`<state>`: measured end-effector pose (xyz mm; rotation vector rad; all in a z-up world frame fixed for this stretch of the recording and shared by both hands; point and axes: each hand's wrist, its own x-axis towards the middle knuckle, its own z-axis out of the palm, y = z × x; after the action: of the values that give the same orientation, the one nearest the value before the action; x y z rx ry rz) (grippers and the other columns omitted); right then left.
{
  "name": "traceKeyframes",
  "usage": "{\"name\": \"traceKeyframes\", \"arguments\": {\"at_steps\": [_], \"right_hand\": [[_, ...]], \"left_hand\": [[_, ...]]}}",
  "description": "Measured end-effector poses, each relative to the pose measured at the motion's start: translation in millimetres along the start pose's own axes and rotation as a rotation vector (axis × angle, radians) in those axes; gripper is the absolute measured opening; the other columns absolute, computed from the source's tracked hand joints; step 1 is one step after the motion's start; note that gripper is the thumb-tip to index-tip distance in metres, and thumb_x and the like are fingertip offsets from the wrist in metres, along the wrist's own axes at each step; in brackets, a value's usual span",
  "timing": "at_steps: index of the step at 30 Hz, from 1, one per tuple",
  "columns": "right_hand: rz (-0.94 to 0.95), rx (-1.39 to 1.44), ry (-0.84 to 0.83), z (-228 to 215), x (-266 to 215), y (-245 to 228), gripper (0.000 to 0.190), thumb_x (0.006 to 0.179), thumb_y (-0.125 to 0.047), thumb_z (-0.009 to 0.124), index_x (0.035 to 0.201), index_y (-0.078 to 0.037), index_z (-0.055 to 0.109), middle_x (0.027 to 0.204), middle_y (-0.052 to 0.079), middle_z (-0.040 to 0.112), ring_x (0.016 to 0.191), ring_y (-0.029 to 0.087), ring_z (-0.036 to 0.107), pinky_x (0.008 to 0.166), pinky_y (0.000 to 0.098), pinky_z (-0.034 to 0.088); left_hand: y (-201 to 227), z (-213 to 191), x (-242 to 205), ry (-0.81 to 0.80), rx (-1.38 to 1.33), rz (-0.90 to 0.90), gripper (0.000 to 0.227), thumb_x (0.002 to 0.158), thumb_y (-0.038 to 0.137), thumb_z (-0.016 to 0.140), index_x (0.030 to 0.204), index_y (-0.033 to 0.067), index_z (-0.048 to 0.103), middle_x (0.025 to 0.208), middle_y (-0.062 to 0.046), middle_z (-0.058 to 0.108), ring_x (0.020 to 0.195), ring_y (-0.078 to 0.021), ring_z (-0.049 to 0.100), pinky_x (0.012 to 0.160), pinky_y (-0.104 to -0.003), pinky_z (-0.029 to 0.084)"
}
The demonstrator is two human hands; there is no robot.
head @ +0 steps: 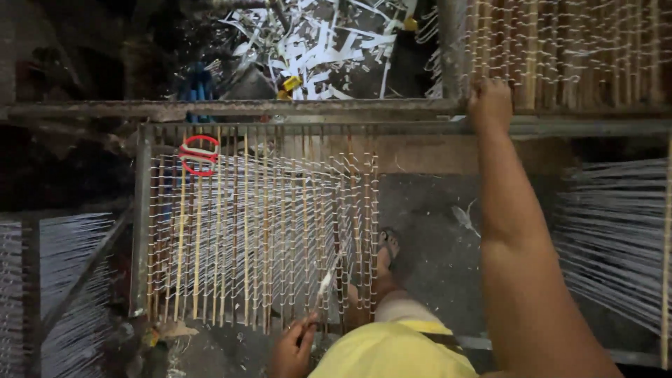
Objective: Dipping bundles of candle wicks into a vat of liquid wax and arranging them on racks to dry.
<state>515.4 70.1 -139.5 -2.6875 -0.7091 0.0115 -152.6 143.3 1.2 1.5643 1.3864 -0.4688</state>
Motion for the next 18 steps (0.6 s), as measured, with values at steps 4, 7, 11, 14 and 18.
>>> {"name": "traceKeyframes", "arguments": {"at_steps": [4,7,11,14,18], "right_hand": [[0.135,-0.154,0.023,5.3,7.7,-27.5,0.033,0.106,-0.027,0.062,0.114,0.003,0.073,0.111,0.023,0.064,0.102,0.043,0.059,0.080,0.0551,0.055],[0.130,-0.227,0.062,26.5,16.0,-28.5,0.038,0.098,-0.039,0.079,0.104,-0.002,0.071,0.102,0.020,0.066,0.096,0.041,0.064,0.072,0.0520,0.058],[0.250,-0.164,0.009,9.4,21.9,-61.0,0.048,0.100,-0.038,0.074,0.130,-0.003,0.063,0.130,0.024,0.054,0.117,0.045,0.053,0.088,0.0556,0.053],[0.315,-0.212,-0.139,9.7,29.1,-70.7,0.054,0.103,-0.040,0.068,0.141,-0.004,0.052,0.133,0.023,0.056,0.120,0.046,0.049,0.087,0.0576,0.054],[0.380,-0.138,-0.113,3.5,34.8,-86.7,0.049,0.096,-0.019,0.068,0.142,-0.009,0.054,0.133,0.029,0.057,0.118,0.048,0.055,0.091,0.0600,0.050]], "left_hand": [[-15.9,6.7,11.5,0.017,-0.023,0.040,0.037,0.095,0.037,0.059,0.122,0.0258,0.081,0.116,0.008,0.080,0.083,-0.0072,0.074,0.072,-0.024,0.051],[-23.1,8.3,14.8,0.037,-0.041,0.026,0.038,0.093,0.039,0.062,0.123,0.0275,0.082,0.101,0.009,0.083,0.069,-0.0055,0.067,0.064,-0.021,0.046],[-10.7,0.7,7.4,0.013,-0.064,-0.031,0.039,0.095,0.039,0.062,0.124,0.0253,0.083,0.063,0.003,0.057,0.054,-0.0081,0.043,0.057,-0.025,0.033],[-12.2,2.2,6.4,0.036,-0.001,-0.014,0.039,0.095,0.038,0.062,0.129,0.0292,0.078,0.093,0.009,0.076,0.061,-0.0063,0.051,0.060,-0.026,0.040],[-13.4,7.0,5.3,0.113,-0.005,0.014,0.034,0.091,0.036,0.067,0.120,0.0274,0.083,0.092,0.009,0.087,0.059,-0.0034,0.060,0.060,-0.026,0.043]]}}
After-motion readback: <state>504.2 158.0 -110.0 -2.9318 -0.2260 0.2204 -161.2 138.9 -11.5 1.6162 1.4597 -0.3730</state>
